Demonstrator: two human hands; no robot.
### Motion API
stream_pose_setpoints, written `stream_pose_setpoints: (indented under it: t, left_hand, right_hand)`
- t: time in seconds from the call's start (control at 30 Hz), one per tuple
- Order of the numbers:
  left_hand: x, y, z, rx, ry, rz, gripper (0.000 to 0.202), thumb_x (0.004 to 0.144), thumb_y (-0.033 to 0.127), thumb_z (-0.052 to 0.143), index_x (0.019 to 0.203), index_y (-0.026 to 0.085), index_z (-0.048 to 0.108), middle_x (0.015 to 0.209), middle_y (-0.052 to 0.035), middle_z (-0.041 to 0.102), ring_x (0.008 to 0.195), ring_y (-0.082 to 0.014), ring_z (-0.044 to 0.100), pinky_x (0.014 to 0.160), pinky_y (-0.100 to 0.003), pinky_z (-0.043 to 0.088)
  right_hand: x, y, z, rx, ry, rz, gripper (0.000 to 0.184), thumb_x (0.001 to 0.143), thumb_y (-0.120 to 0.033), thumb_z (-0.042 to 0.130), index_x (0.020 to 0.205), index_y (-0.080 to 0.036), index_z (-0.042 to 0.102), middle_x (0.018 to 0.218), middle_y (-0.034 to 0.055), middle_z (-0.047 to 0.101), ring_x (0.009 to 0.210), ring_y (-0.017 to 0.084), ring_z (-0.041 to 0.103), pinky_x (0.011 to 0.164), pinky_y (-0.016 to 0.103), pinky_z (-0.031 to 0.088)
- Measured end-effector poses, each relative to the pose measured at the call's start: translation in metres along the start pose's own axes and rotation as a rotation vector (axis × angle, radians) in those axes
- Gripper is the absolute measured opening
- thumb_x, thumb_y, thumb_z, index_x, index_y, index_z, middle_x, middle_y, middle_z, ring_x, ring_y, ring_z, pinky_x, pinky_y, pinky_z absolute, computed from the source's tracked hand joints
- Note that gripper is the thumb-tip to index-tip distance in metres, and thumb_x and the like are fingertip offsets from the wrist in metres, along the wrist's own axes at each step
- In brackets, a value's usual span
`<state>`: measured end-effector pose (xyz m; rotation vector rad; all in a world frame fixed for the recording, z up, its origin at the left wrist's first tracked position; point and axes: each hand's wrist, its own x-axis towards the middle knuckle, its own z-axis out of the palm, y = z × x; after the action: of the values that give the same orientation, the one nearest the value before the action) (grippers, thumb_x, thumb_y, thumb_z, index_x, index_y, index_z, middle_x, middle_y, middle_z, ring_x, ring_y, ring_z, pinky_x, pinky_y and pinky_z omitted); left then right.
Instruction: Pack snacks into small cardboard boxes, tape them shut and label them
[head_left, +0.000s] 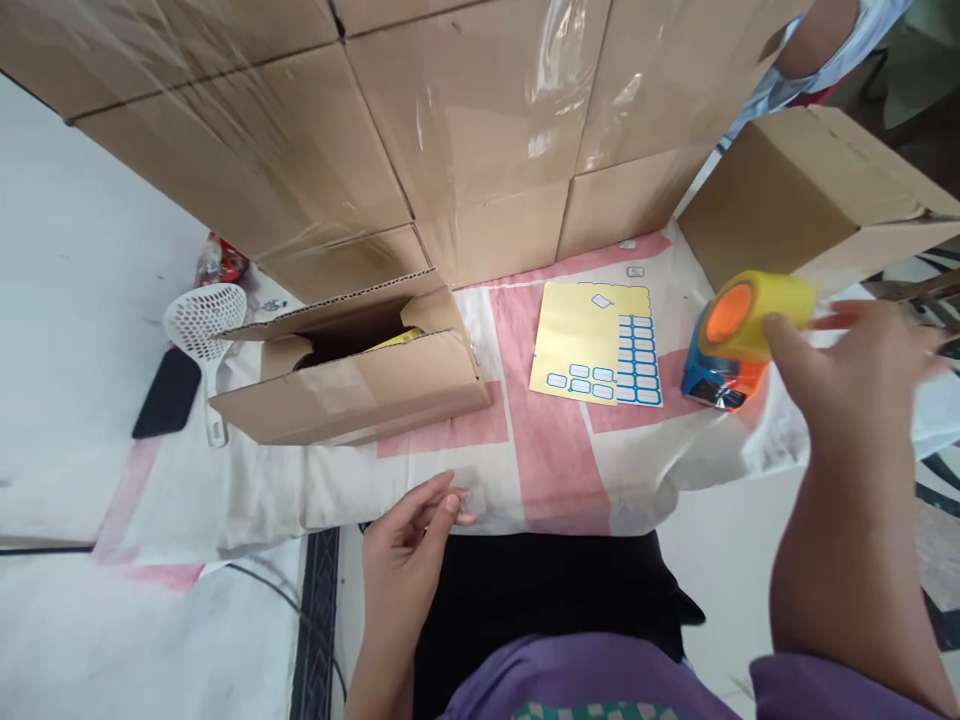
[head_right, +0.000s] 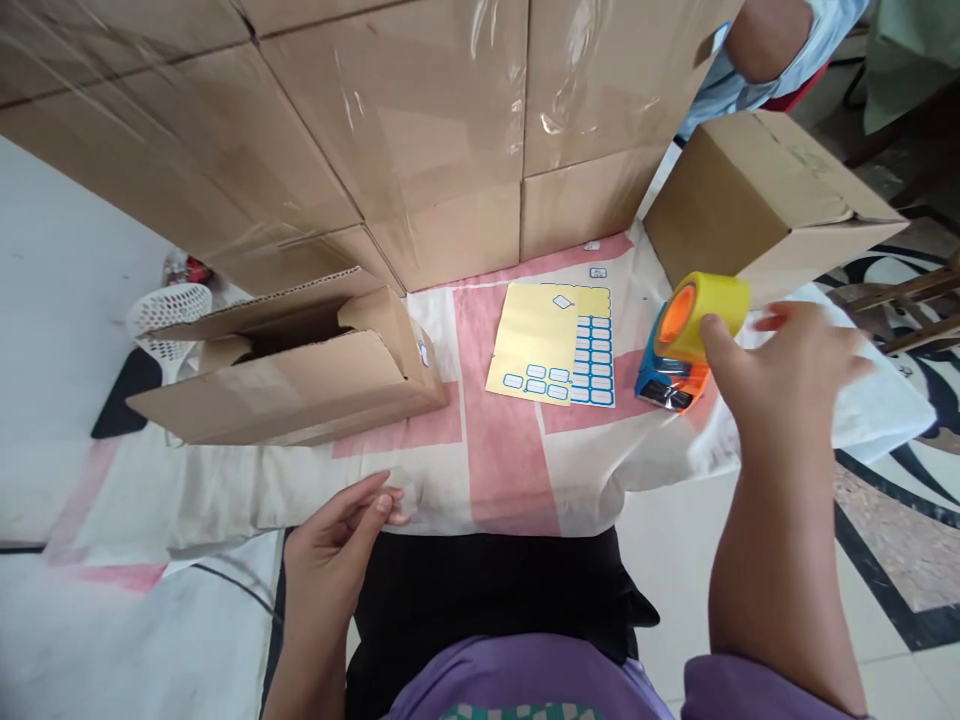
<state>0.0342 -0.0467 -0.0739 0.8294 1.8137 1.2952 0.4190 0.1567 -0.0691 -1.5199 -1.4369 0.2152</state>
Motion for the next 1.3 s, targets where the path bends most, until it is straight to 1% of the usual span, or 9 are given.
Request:
stream_pose_setpoints:
  t: [0.07, 0.23, 0.37, 0.53, 0.73, 0.9, 1.03, 1.2, 1.3]
  left_hand:
    - [-0.001, 0.003, 0.0, 0.028, 0.004, 0.015, 0.028, 0.084, 0.04, 0.077, 0.106, 0.021, 0.078, 0.088, -0.0039, 0.08, 0.068, -0.0162, 0.074, 0.077, -0.029, 0.063]
    - [0.0, 0.004, 0.003, 0.063, -0.103, 0.093, 0.023, 0.087, 0.038, 0.074, 0.103, 0.023, 0.079, 0.087, -0.0029, 0.08, 0.068, -0.0165, 0.075, 0.077, -0.028, 0.063]
    - [-0.004, -0.001, -0.001, 0.038, -0.195, 0.122, 0.023, 0.088, 0.039, 0.073, 0.102, 0.022, 0.08, 0.089, -0.0051, 0.08, 0.077, -0.0199, 0.077, 0.074, -0.028, 0.064]
    - [0.002, -0.01, -0.024, 0.099, -0.224, 0.036, 0.063, 0.085, 0.038, 0.077, 0.144, 0.025, 0.057, 0.105, -0.0071, 0.08, 0.07, -0.0173, 0.074, 0.072, -0.03, 0.064]
    - [0.055, 0.025, -0.057, 0.538, 0.59, 0.783, 0.024, 0.091, 0.022, 0.069, 0.114, 0.027, 0.071, 0.112, -0.0071, 0.075, 0.096, -0.0226, 0.07, 0.086, -0.04, 0.059]
    - [0.106, 0.074, -0.065, 0.935, 0.295, 0.831, 0.06, 0.1, 0.021, 0.051, 0.157, 0.029, 0.034, 0.171, -0.0097, 0.02, 0.157, -0.0334, 0.018, 0.125, -0.064, 0.02]
    - [0.115, 0.079, -0.057, 1.049, 0.139, 0.697, 0.065, 0.103, 0.015, 0.031, 0.162, 0.036, 0.015, 0.168, -0.0065, 0.029, 0.154, -0.0296, 0.029, 0.123, -0.071, 0.011]
    - [0.112, 0.076, -0.059, 1.146, 0.139, 0.693, 0.063, 0.103, 0.019, 0.031, 0.163, 0.031, 0.017, 0.172, -0.0075, 0.014, 0.159, -0.0357, -0.001, 0.118, -0.077, 0.006]
    - [0.117, 0.078, -0.063, 1.107, 0.092, 0.68, 0.06, 0.104, 0.018, 0.028, 0.162, 0.031, 0.02, 0.166, -0.0091, 0.035, 0.156, -0.0307, 0.023, 0.121, -0.072, 0.007]
  right_hand:
    - [-0.017, -0.036, 0.003, -0.409, 0.306, -0.115, 0.048, 0.072, -0.048, 0.084, 0.108, -0.021, 0.067, 0.117, 0.019, 0.065, 0.123, 0.046, 0.052, 0.097, 0.068, 0.036]
    - [-0.089, -0.155, 0.051, 0.243, -0.85, -0.506, 0.037, 0.088, -0.044, 0.074, 0.115, -0.022, 0.064, 0.109, 0.0091, 0.063, 0.103, 0.027, 0.058, 0.089, 0.046, 0.051]
    - [-0.125, -0.2, 0.076, 0.228, -1.116, -0.615, 0.012, 0.097, -0.021, 0.062, 0.086, -0.017, 0.063, 0.095, 0.0066, 0.06, 0.096, 0.022, 0.051, 0.086, 0.039, 0.047]
    - [-0.119, -0.208, 0.052, 0.452, -1.096, -0.617, 0.013, 0.098, -0.009, 0.056, 0.088, -0.018, 0.06, 0.088, 0.0035, 0.059, 0.09, 0.018, 0.05, 0.083, 0.035, 0.044]
    - [-0.073, -0.206, 0.049, 0.635, -1.027, -0.489, 0.019, 0.101, -0.009, 0.051, 0.107, -0.021, 0.064, 0.088, 0.0014, 0.065, 0.085, 0.015, 0.058, 0.083, 0.033, 0.046]
    - [-0.041, -0.217, 0.087, 0.613, -1.135, -0.57, 0.021, 0.101, -0.01, 0.05, 0.104, -0.02, 0.068, 0.094, 0.0018, 0.071, 0.082, 0.013, 0.063, 0.075, 0.027, 0.048]
    - [-0.026, -0.237, 0.11, 0.601, -1.183, -0.673, 0.02, 0.096, -0.007, 0.053, 0.101, -0.018, 0.07, 0.093, 0.0014, 0.072, 0.078, 0.012, 0.063, 0.069, 0.024, 0.045]
    - [-0.016, -0.262, 0.133, 0.648, -1.323, -0.735, 0.02, 0.092, -0.005, 0.052, 0.093, -0.016, 0.069, 0.078, -0.002, 0.068, 0.066, 0.009, 0.055, 0.061, 0.022, 0.039]
    - [-0.01, -0.271, 0.143, 0.682, -1.365, -0.734, 0.02, 0.09, -0.006, 0.053, 0.097, -0.016, 0.069, 0.077, -0.0027, 0.066, 0.066, 0.009, 0.055, 0.062, 0.022, 0.039]
